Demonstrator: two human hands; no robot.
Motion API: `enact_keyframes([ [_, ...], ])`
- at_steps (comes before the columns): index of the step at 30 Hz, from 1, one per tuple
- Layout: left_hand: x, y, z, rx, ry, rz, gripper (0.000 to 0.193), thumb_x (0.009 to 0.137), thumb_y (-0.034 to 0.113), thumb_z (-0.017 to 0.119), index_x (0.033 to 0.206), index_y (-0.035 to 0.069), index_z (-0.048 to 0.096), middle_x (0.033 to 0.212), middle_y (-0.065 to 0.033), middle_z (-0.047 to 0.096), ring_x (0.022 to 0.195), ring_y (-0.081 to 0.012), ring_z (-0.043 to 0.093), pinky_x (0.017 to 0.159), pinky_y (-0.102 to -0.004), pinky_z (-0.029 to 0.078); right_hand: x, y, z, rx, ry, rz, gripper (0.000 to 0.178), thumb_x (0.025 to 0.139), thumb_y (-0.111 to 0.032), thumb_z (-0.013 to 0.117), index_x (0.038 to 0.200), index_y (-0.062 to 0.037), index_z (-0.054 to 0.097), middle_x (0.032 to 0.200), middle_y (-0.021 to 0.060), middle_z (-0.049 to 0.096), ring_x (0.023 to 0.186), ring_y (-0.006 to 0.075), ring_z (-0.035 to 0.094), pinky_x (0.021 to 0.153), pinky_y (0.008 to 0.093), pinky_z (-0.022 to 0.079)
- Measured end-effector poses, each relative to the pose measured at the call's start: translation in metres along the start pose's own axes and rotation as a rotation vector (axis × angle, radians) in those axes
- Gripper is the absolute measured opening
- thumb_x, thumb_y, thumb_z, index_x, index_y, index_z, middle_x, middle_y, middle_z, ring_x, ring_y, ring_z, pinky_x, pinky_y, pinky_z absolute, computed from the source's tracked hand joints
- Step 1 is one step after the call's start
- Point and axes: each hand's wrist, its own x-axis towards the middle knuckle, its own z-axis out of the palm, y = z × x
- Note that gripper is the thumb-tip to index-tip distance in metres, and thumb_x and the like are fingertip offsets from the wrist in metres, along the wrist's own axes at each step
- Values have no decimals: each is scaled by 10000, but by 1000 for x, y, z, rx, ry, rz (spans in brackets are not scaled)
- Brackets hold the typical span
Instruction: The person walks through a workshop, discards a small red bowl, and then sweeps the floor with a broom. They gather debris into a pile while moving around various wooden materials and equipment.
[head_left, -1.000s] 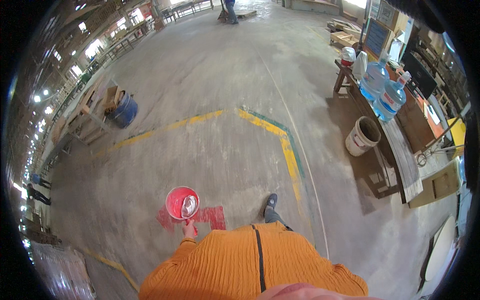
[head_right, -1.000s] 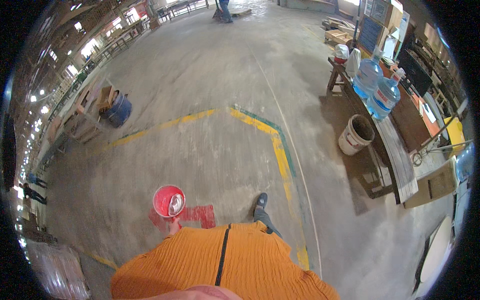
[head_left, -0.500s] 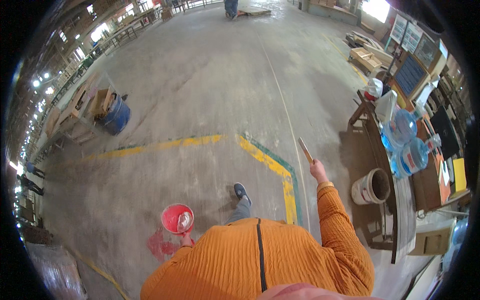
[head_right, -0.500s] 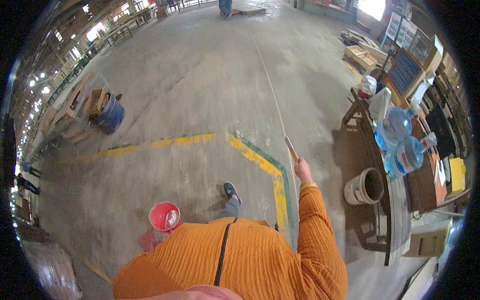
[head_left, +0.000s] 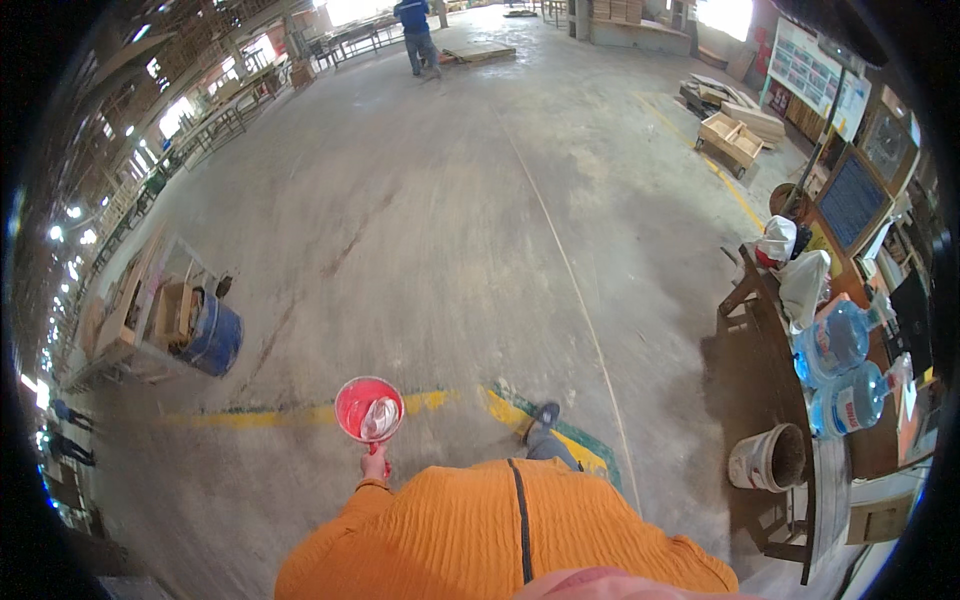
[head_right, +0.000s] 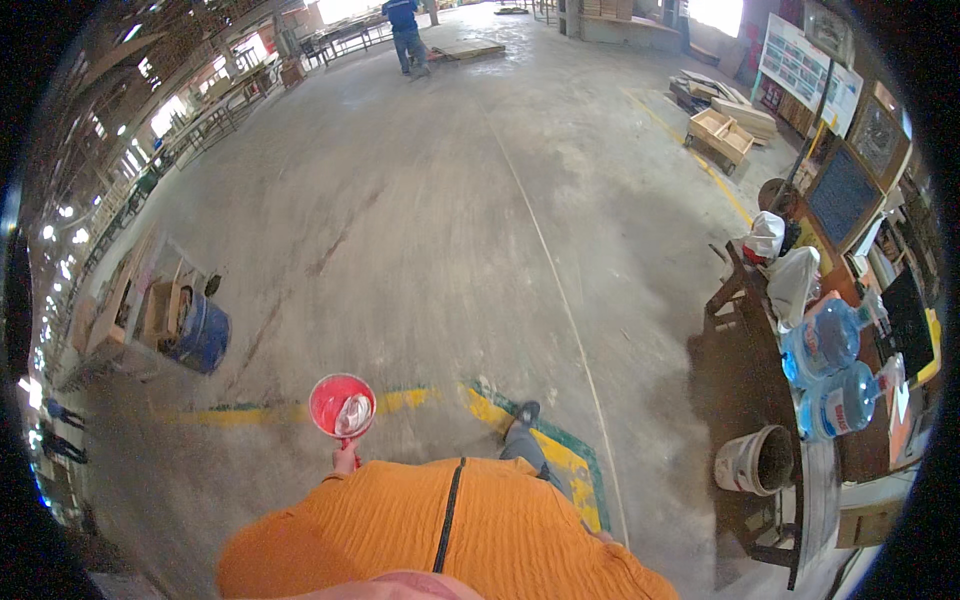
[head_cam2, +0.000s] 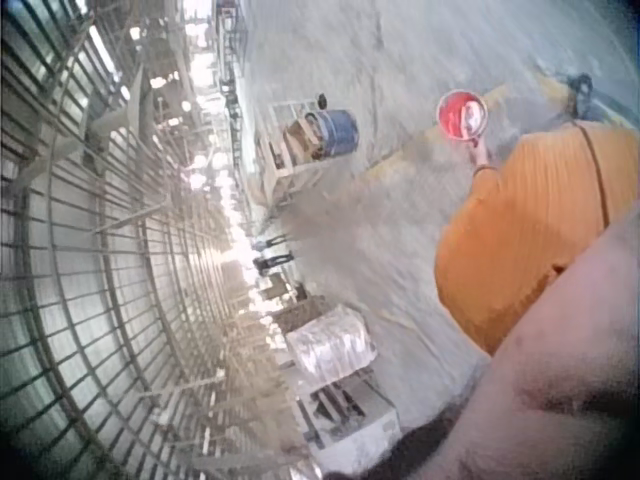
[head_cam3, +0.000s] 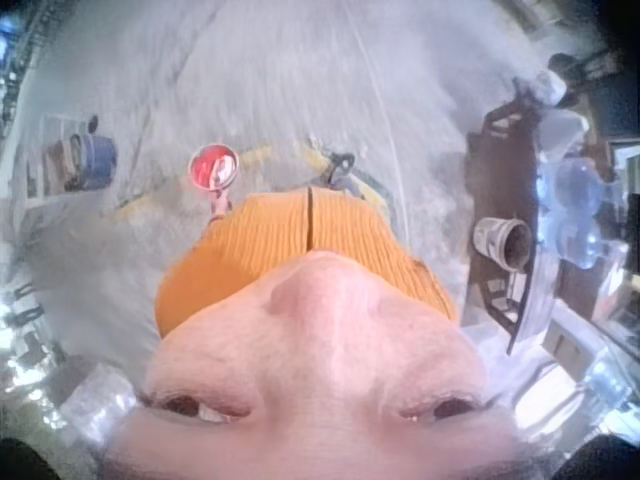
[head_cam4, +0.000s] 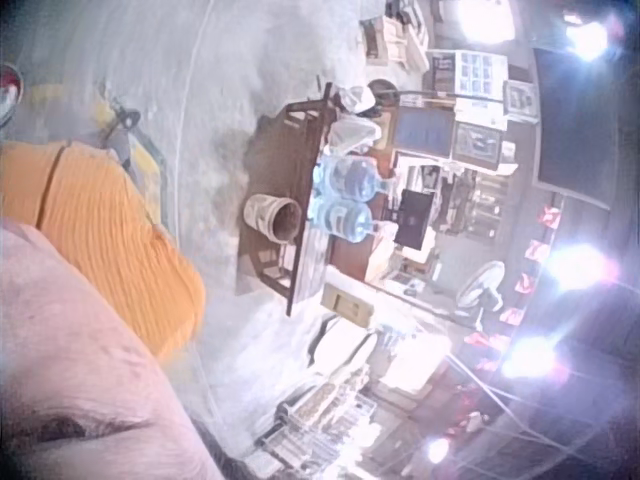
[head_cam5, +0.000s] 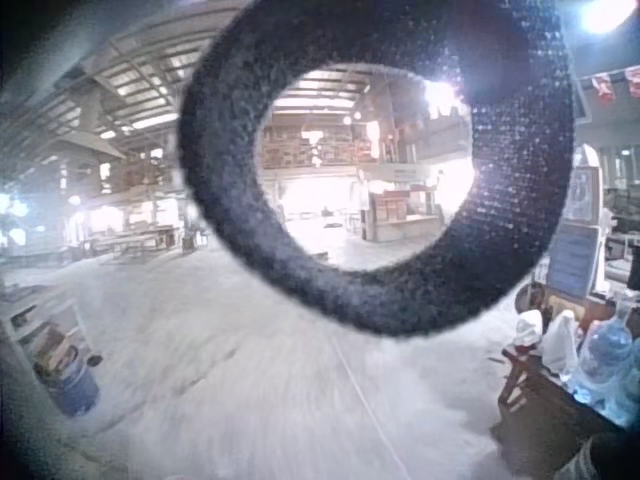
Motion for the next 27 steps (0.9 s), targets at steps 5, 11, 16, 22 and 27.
enact_keyframes([
  [5, 66, 128, 102, -183, -61, 67, 283, 687, 289, 619, 700, 27, 511, 495, -61, 479, 374, -174, 477, 340, -306, 379, 93, -114, -66, 38, -5, 24, 373, 762, -337, 549, 823, 26, 611, 790, 205, 616, 779, 328, 608, 645, 395, 473],
  [11, 124, 248, 184, -95, -55, 18, 263, 690, 262, 628, 671, 30, 505, 496, -59, 481, 363, -179, 465, 334, -314, 370, 261, -344, -238, 95, 241, -181, 335, 775, -290, 535, 849, 30, 597, 804, 230, 603, 797, 356, 593, 650, 397, 474],
  [16, 192, 297, 213, -59, 132, -127, 285, 688, 269, 636, 623, 25, 505, 483, -70, 491, 352, -186, 470, 335, -317, 364, 338, -625, -361, -3, 420, -608, 277, 790, -195, 441, 916, 24, 554, 902, 264, 567, 886, 410, 533, 778, 453, 436],
  [22, 312, 409, 278, 143, 82, -154, 373, 701, 365, 622, 626, 12, 527, 498, -79, 509, 376, -192, 487, 352, -319, 368, 424, -780, -433, -28, 403, -475, 293, 798, -214, 442, 885, 34, 570, 895, 265, 569, 879, 409, 536, 743, 454, 445],
  [27, 432, 555, 345, 233, -41, -96, 392, 706, 381, 616, 679, -6, 561, 504, -83, 524, 396, -193, 505, 385, -327, 389, 452, -760, -423, -312, 159, -430, 323, 768, -250, 495, 719, 49, 608, 573, 171, 577, 556, 280, 603, 499, 383, 458],
])
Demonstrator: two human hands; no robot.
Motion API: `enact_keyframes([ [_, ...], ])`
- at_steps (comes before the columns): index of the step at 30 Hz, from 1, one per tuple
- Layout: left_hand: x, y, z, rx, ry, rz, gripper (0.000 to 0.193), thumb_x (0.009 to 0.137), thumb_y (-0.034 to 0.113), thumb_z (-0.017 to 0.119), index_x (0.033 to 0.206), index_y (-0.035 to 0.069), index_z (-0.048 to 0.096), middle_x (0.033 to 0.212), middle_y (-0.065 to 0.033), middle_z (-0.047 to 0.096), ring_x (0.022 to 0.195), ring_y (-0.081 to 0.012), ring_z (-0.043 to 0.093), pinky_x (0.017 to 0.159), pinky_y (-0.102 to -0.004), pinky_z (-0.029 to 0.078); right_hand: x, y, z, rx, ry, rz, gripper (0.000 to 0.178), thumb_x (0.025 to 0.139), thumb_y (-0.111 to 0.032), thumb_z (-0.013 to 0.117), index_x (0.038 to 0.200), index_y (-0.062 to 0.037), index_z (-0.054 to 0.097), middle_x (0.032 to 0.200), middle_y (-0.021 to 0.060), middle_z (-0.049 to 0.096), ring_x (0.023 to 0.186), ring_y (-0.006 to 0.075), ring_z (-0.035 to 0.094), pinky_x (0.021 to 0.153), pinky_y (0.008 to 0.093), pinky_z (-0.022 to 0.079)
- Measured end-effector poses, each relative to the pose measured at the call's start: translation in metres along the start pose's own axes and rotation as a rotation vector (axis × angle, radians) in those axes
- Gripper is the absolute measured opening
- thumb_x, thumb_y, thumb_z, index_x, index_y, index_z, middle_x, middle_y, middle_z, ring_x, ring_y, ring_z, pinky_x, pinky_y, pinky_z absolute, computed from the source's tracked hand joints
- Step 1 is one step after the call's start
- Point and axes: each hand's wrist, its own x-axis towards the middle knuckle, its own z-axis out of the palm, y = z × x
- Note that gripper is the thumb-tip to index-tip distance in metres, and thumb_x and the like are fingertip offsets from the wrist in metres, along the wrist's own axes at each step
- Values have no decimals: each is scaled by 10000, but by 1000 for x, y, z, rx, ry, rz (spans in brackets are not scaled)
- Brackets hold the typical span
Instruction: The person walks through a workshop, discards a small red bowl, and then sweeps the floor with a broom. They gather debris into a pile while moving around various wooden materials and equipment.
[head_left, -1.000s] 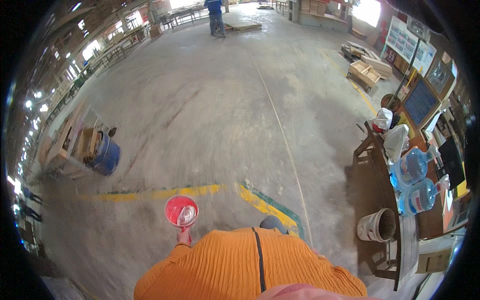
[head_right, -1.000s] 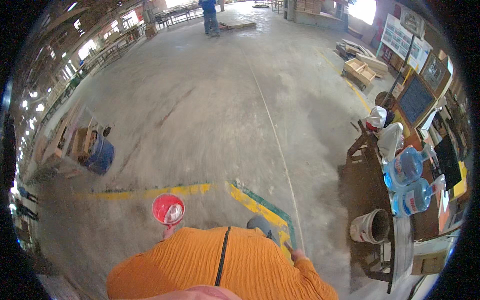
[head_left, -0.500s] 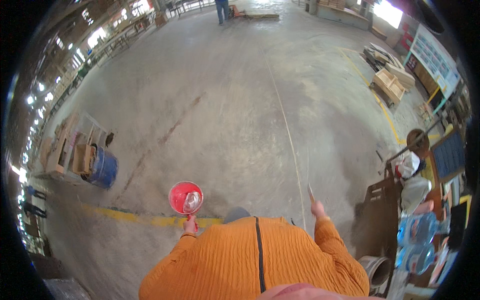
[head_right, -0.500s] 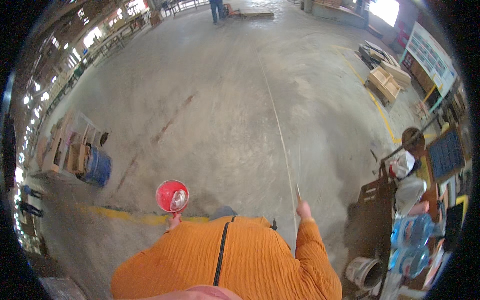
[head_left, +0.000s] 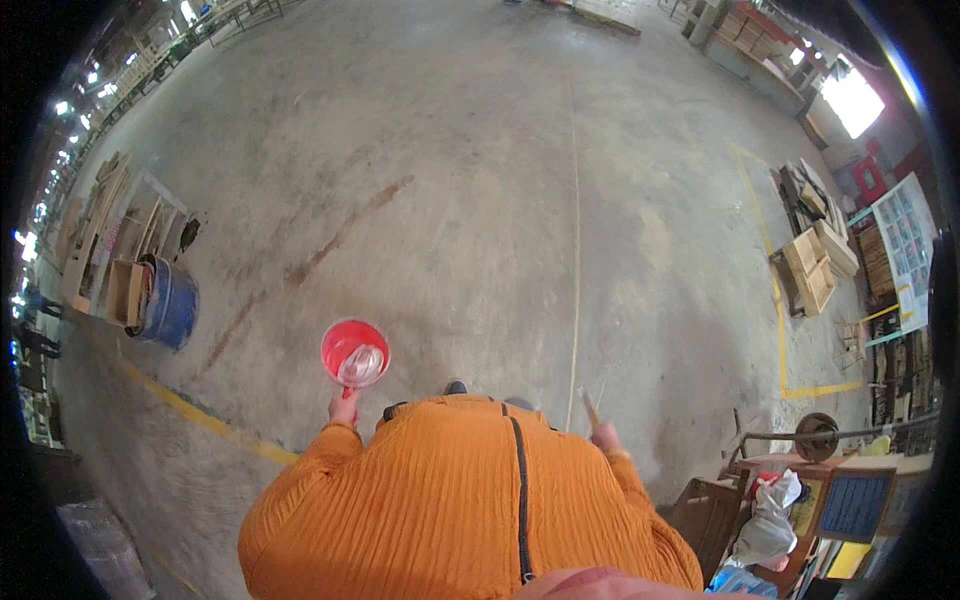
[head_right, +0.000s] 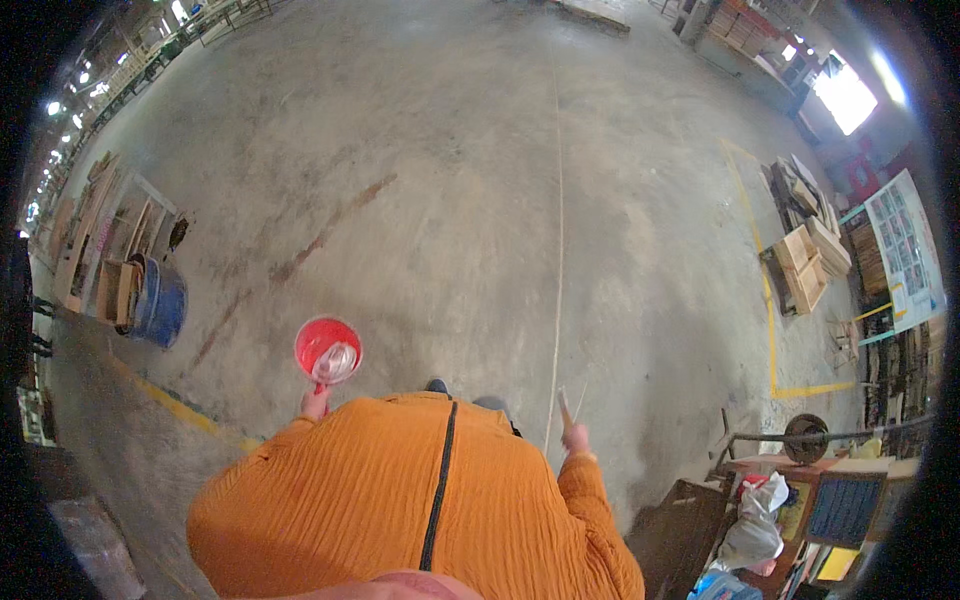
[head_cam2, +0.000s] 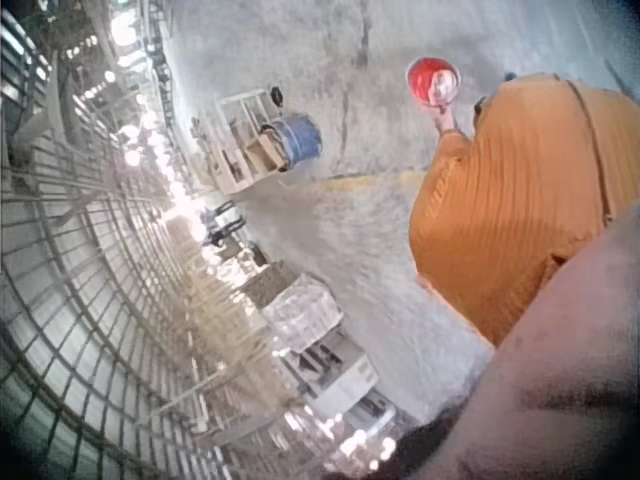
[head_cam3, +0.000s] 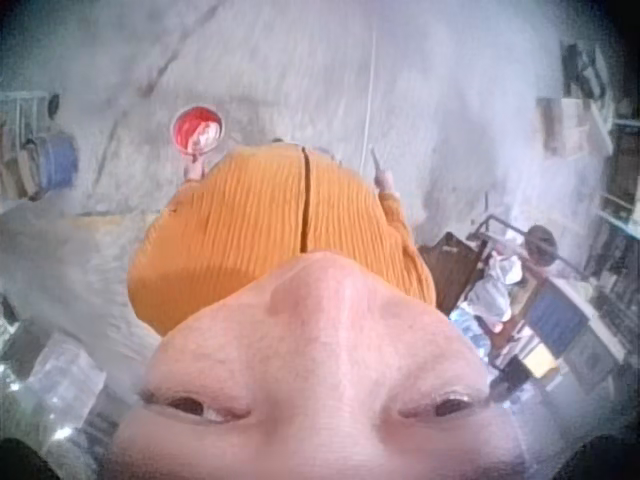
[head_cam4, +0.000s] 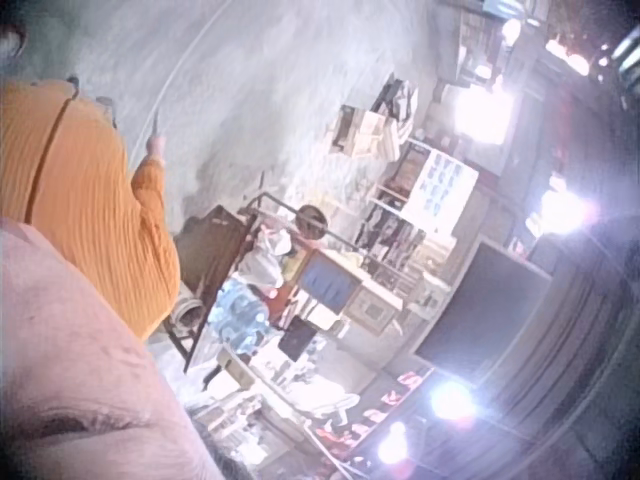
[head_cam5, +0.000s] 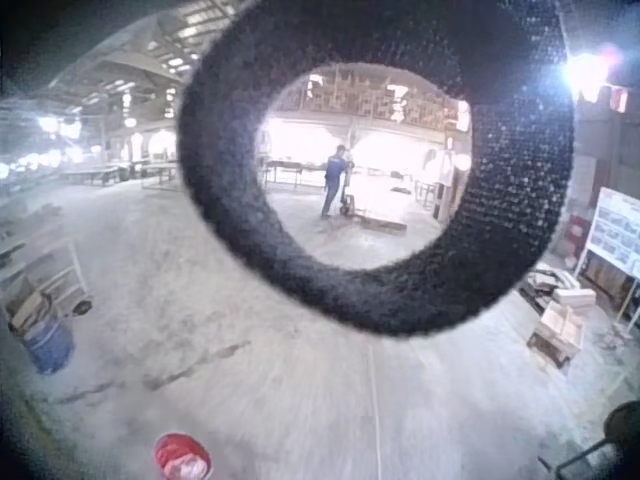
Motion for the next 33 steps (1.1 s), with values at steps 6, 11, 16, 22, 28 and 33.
enact_keyframes([
  [6, 126, 203, 35, -84, 28, 156, 293, 715, 313, 610, 692, 26, 561, 511, -70, 526, 391, -165, 504, 382, -318, 401, 50, -73, -26, 259, -201, 310, 256, 796, -199, 470, 778, 35, 574, 584, 158, 570, 506, 252, 575, 458, 371, 443],
  [11, 186, 356, 108, -279, 5, 158, 272, 715, 292, 615, 732, 26, 562, 541, -61, 541, 391, -151, 505, 375, -300, 409, 193, -107, -110, 236, -209, 299, 222, 806, -171, 455, 797, 27, 557, 597, 150, 573, 493, 240, 564, 443, 362, 438],
  [16, 225, 474, 166, -300, 72, 60, 295, 709, 295, 625, 764, 11, 570, 551, -62, 549, 398, -154, 515, 381, -291, 418, 398, -165, -237, 267, -89, 230, 188, 816, -143, 441, 817, 18, 539, 610, 142, 575, 480, 228, 553, 429, 354, 432],
  [22, 308, 588, 225, -293, 74, 32, 297, 700, 297, 638, 739, 13, 562, 533, -69, 538, 396, -165, 511, 380, -305, 409, 674, -268, -462, 765, 263, -14, 157, 816, -151, 437, 737, -20, 470, 494, 71, 455, 392, 197, 453, 328, 325, 344],
  [28, 415, 687, 227, -158, 255, -138, 366, 684, 378, 638, 690, 17, 575, 531, -86, 553, 446, -178, 551, 424, -319, 423, 814, -401, -487, 110, 227, -201, 215, 837, -201, 435, 750, -28, 529, 663, 105, 538, 585, 209, 517, 472, 366, 393],
  [33, 515, 804, 233, -56, 296, -14, 442, 677, 492, 594, 617, 54, 579, 484, -72, 538, 455, -200, 556, 451, -333, 426, 911, -515, -474, -13, -95, -131, 206, 839, -198, 433, 753, -30, 515, 634, 92, 514, 543, 196, 494, 442, 350, 378],
])
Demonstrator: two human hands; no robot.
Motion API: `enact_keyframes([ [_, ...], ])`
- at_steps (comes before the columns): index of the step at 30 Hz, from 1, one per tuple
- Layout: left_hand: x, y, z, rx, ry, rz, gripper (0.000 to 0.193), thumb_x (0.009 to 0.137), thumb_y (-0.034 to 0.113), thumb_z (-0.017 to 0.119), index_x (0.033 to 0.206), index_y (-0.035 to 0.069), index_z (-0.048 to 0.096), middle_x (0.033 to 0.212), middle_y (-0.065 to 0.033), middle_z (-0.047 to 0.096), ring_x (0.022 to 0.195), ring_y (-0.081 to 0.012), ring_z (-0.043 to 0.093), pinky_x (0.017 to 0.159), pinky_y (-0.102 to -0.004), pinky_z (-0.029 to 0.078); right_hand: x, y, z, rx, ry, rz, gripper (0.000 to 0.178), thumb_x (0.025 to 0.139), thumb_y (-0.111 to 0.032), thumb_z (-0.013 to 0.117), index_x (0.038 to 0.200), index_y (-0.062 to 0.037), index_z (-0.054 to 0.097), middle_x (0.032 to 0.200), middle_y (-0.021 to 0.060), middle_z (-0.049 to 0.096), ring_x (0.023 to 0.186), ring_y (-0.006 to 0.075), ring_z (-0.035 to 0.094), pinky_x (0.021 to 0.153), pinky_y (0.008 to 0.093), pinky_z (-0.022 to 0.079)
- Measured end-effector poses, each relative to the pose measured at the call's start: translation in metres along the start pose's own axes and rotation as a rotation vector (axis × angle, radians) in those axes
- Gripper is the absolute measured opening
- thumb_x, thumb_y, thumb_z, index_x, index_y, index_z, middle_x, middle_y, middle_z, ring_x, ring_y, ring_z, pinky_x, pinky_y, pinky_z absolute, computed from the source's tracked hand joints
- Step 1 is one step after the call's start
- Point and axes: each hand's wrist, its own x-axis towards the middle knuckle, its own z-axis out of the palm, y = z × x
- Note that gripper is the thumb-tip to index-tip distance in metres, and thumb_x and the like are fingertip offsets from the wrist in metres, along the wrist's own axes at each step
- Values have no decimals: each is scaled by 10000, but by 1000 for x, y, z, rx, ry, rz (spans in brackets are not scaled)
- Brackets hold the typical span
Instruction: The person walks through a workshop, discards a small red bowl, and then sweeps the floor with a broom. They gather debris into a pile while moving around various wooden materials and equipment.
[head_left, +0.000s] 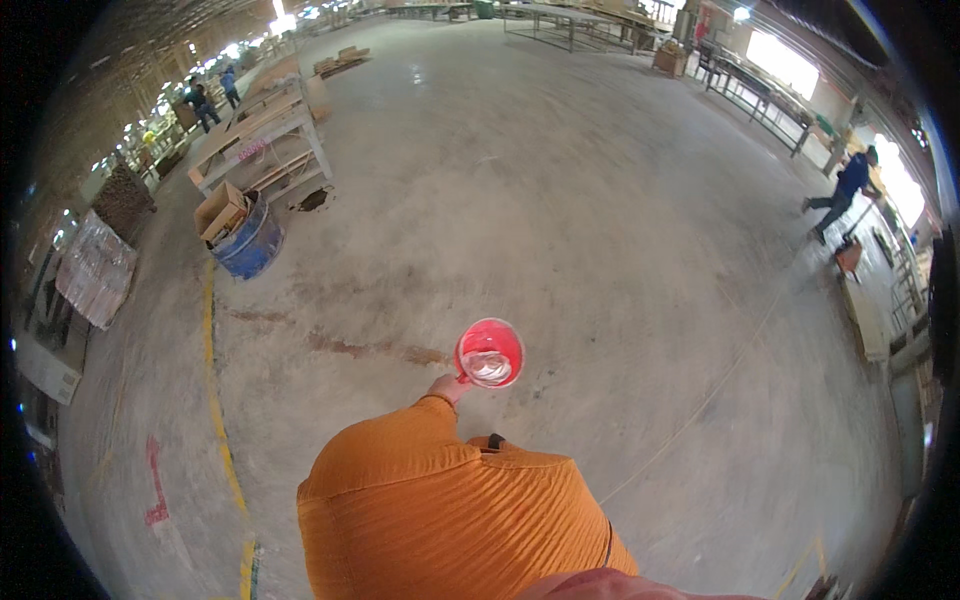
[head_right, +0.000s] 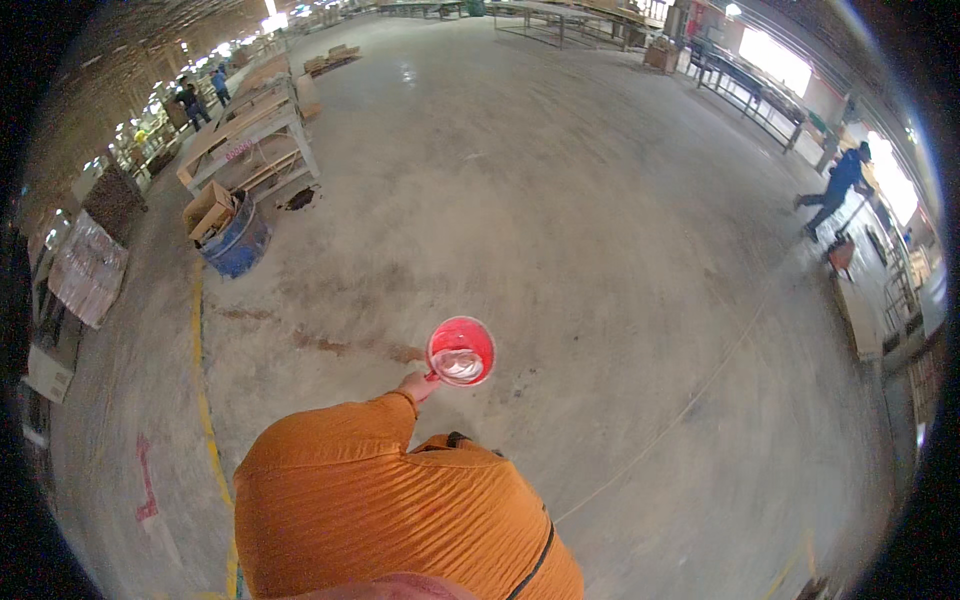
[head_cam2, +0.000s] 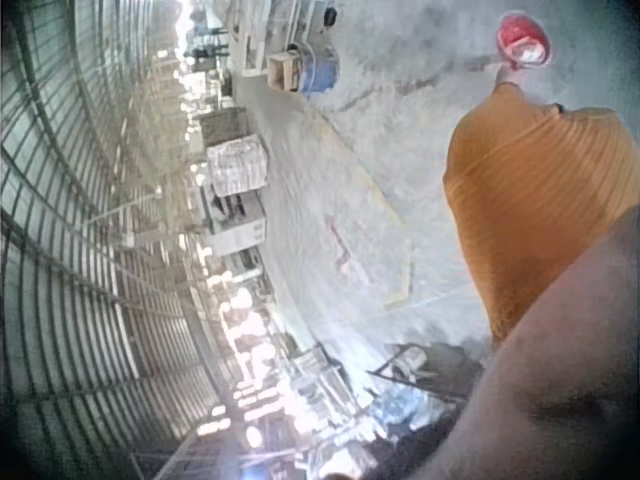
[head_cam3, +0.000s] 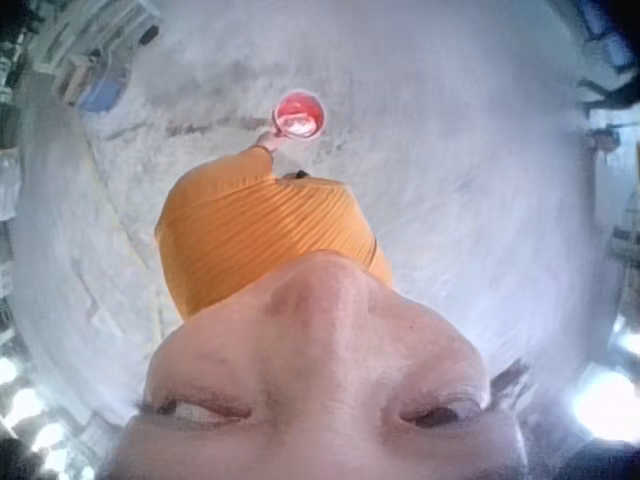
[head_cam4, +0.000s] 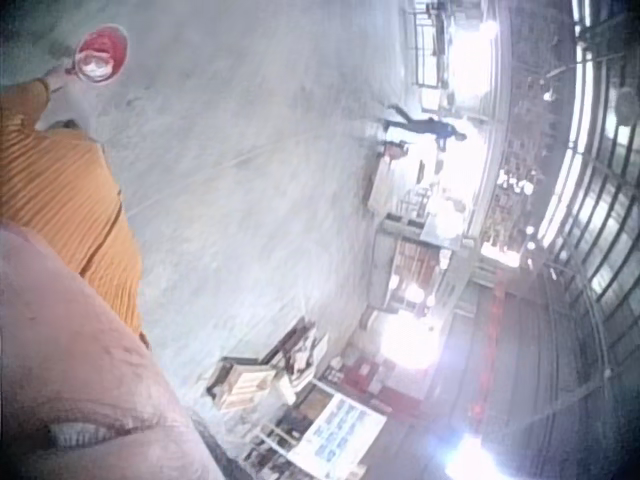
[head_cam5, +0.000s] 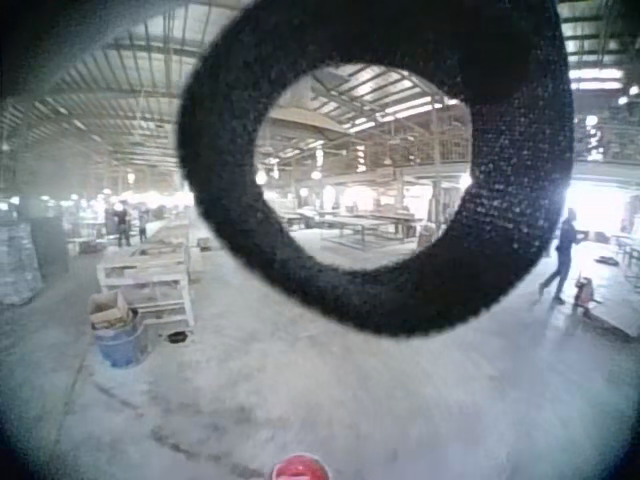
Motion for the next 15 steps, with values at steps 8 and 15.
enact_keyframes([
  [8, 119, 260, 111, -171, -25, 73, 393, 639, 425, 625, 666, 35, 594, 566, -83, 571, 491, -187, 564, 483, -323, 440, 264, -196, -175, 157, 139, -351, 192, 841, -195, 430, 758, -34, 492, 586, 72, 477, 475, 175, 455, 395, 324, 354],
  [15, 151, 376, 212, -322, -37, -163, 330, 665, 343, 652, 701, 28, 563, 518, -63, 531, 423, -150, 518, 395, -292, 405, 419, -189, -273, 9, 0, -164, 180, 843, -192, 428, 761, -37, 472, 545, 54, 444, 416, 157, 422, 353, 301, 333],
])
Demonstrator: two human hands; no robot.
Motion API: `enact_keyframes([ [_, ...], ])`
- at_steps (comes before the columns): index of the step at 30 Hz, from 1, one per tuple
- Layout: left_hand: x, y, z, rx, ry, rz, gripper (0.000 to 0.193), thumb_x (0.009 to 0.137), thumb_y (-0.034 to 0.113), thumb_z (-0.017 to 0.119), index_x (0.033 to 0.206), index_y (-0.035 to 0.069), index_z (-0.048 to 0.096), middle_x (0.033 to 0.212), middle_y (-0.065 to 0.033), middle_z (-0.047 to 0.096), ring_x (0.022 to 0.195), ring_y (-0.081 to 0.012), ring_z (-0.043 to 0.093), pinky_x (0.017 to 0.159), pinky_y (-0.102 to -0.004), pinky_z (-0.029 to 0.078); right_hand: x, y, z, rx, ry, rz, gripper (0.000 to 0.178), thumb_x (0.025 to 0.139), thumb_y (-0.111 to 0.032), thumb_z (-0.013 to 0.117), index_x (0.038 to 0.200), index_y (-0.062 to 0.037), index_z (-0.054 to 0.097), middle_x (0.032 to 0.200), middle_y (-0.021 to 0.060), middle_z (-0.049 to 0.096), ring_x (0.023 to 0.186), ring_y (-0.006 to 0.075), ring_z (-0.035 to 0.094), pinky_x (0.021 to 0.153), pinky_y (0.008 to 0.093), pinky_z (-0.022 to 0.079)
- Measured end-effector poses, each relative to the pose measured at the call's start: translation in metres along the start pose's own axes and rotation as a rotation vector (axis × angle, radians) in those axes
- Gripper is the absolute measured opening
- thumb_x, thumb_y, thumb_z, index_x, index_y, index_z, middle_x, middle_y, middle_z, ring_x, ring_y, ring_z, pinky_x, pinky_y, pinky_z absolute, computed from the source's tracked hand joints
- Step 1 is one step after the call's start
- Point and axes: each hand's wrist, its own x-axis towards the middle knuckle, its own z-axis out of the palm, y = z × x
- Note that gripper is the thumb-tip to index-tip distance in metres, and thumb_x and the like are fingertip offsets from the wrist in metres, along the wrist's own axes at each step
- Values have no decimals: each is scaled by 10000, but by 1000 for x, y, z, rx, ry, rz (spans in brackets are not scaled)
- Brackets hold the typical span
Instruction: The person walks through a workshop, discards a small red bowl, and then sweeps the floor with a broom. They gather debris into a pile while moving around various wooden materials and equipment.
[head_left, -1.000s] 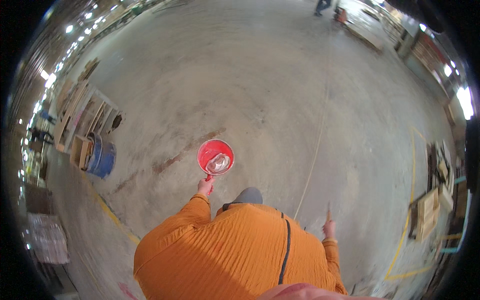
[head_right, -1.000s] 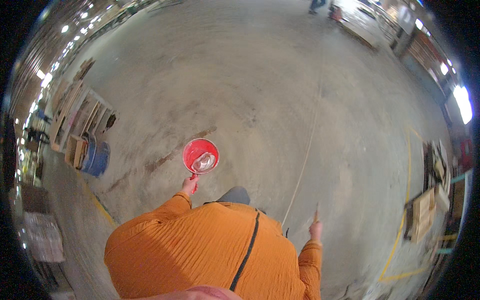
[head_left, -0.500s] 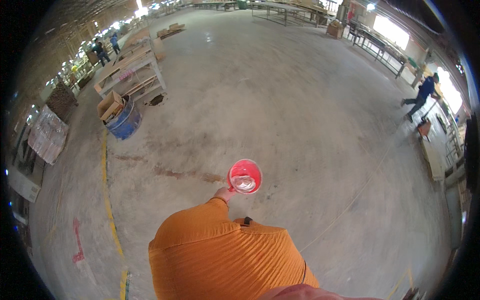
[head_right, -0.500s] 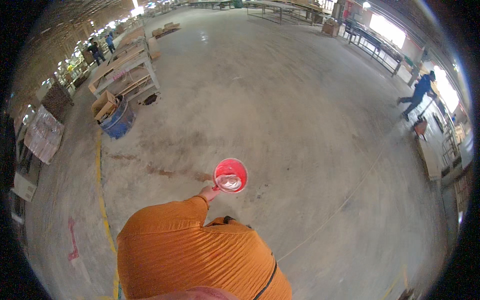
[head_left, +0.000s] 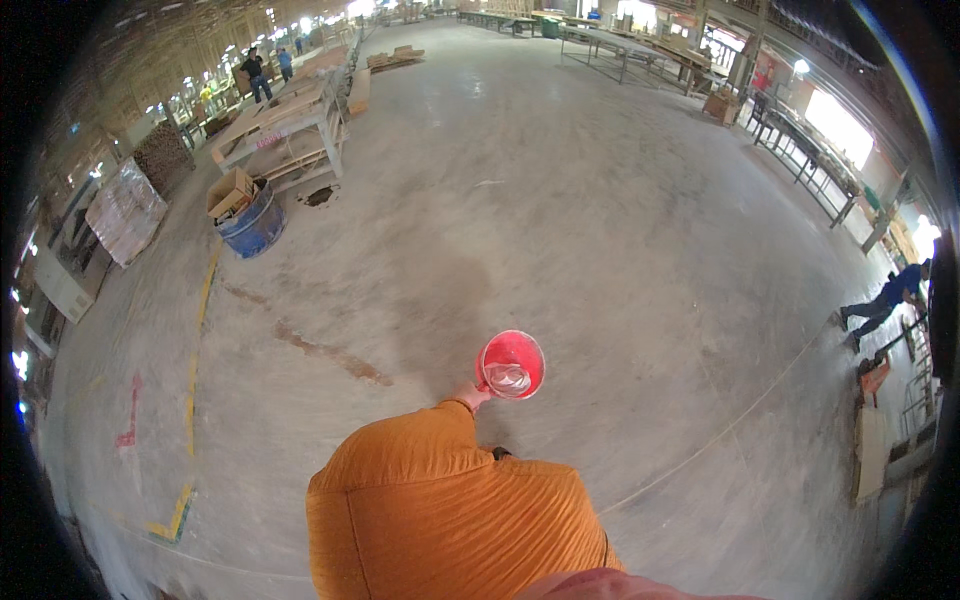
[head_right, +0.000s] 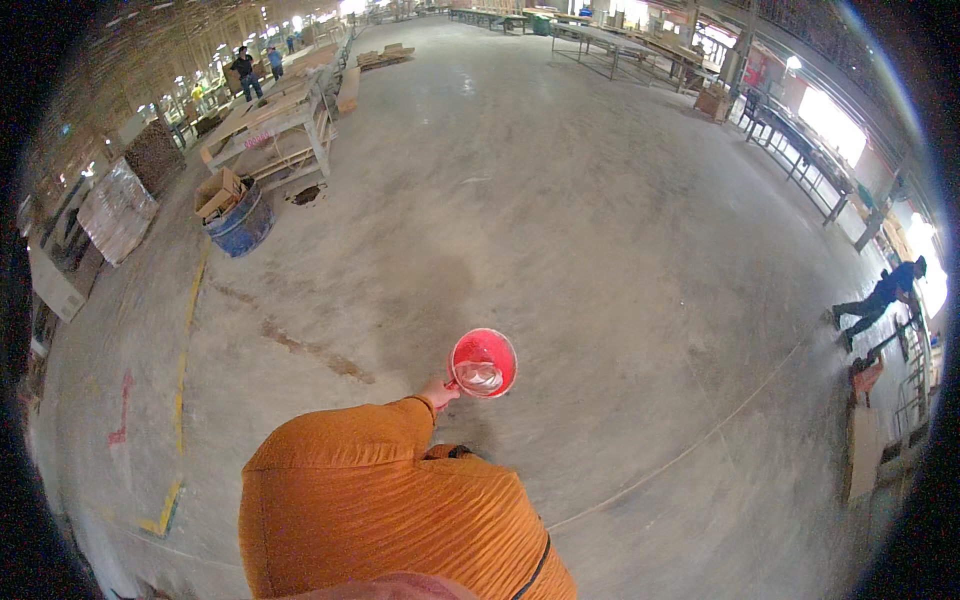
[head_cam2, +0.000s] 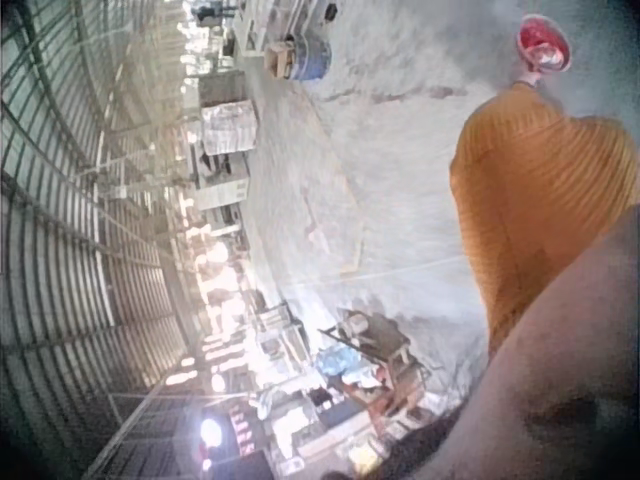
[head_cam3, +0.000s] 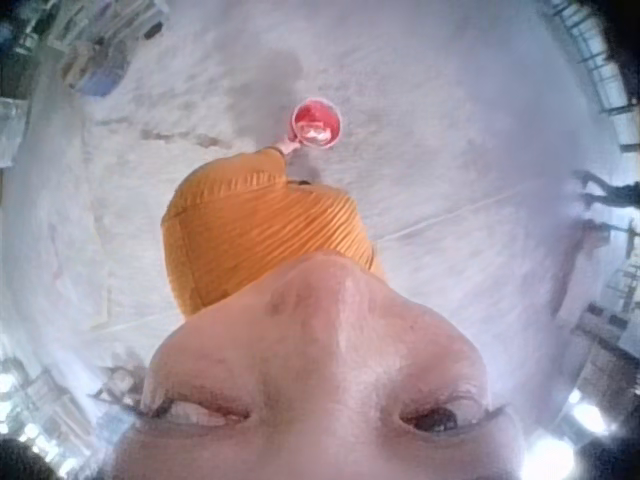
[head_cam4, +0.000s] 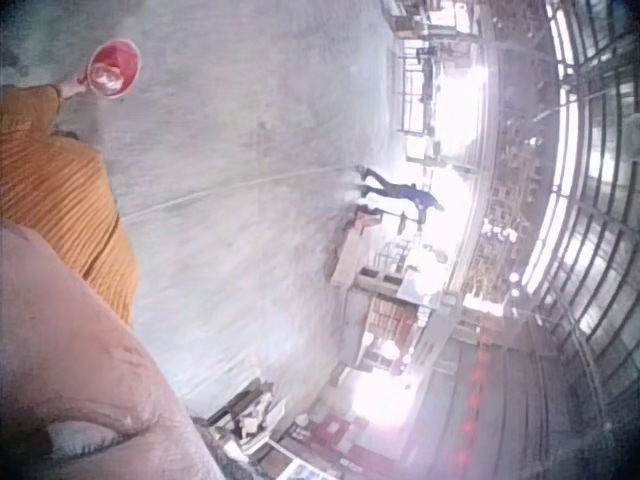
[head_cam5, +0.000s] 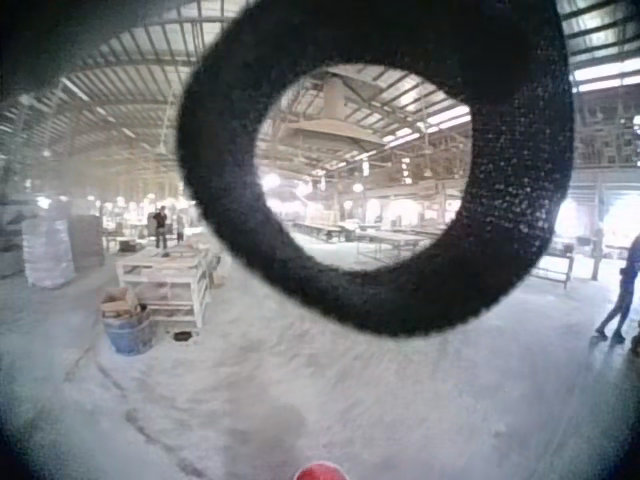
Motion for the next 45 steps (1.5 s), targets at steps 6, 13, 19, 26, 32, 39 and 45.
enact_keyframes([
  [6, 48, 66, 72, 83, 89, -22, 408, 627, 388, 678, 672, -6, 578, 522, -83, 532, 443, -179, 530, 422, -327, 425, 173, -3, -142, 344, 334, -100, 172, 845, -190, 426, 765, -40, 455, 510, 39, 416, 366, 141, 393, 318, 282, 315],
  [13, 120, 227, 185, 197, 54, -114, 422, 654, 378, 681, 754, -20, 581, 556, -96, 553, 442, -194, 534, 377, -329, 398, 298, -39, -241, 610, 305, 186, 156, 813, -147, 419, 861, -23, 499, 519, 54, 453, 362, 147, 397, 307, 287, 314],
  [19, 199, 408, 341, 217, -138, 39, 328, 699, 301, 636, 753, -19, 585, 530, -80, 551, 417, -165, 524, 391, -313, 403, 283, 29, -204, 162, -7, 500, 112, 796, -137, 464, 839, -41, 503, 582, 132, 553, 481, 262, 545, 434, 363, 441],
  [26, 281, 619, 503, 149, -247, 265, 277, 725, 274, 610, 754, 12, 525, 534, -57, 513, 375, -150, 475, 355, -283, 386, 366, -21, -243, 189, -140, 597, 220, 801, -139, 437, 1019, -118, 456, 683, 167, 575, 600, 296, 568, 527, 398, 453],
  [32, 311, 753, 630, -1, -330, 175, 283, 716, 280, 619, 753, 17, 521, 508, -59, 503, 358, -160, 471, 329, -298, 368, 558, -67, -344, 133, -133, 552, 372, 805, -141, 415, 1174, -184, 415, 769, 197, 593, 703, 325, 587, 607, 428, 464],
  [39, 383, 857, 707, 216, -213, 61, 277, 693, 279, 637, 713, 25, 528, 511, -72, 507, 363, -172, 471, 333, -302, 365, 881, -174, -609, 148, 370, 328, 290, 809, -203, 401, 926, 9, 562, 901, 243, 576, 848, 417, 541, 708, 464, 449],
  [45, 487, 980, 822, 262, -107, 57, 315, 650, 313, 658, 622, 23, 538, 546, -88, 537, 406, -181, 497, 356, -328, 357, 1080, -261, -731, 204, 609, 203, 323, 820, -253, 425, 896, 18, 583, 920, 244, 577, 903, 401, 535, 750, 452, 436],
])
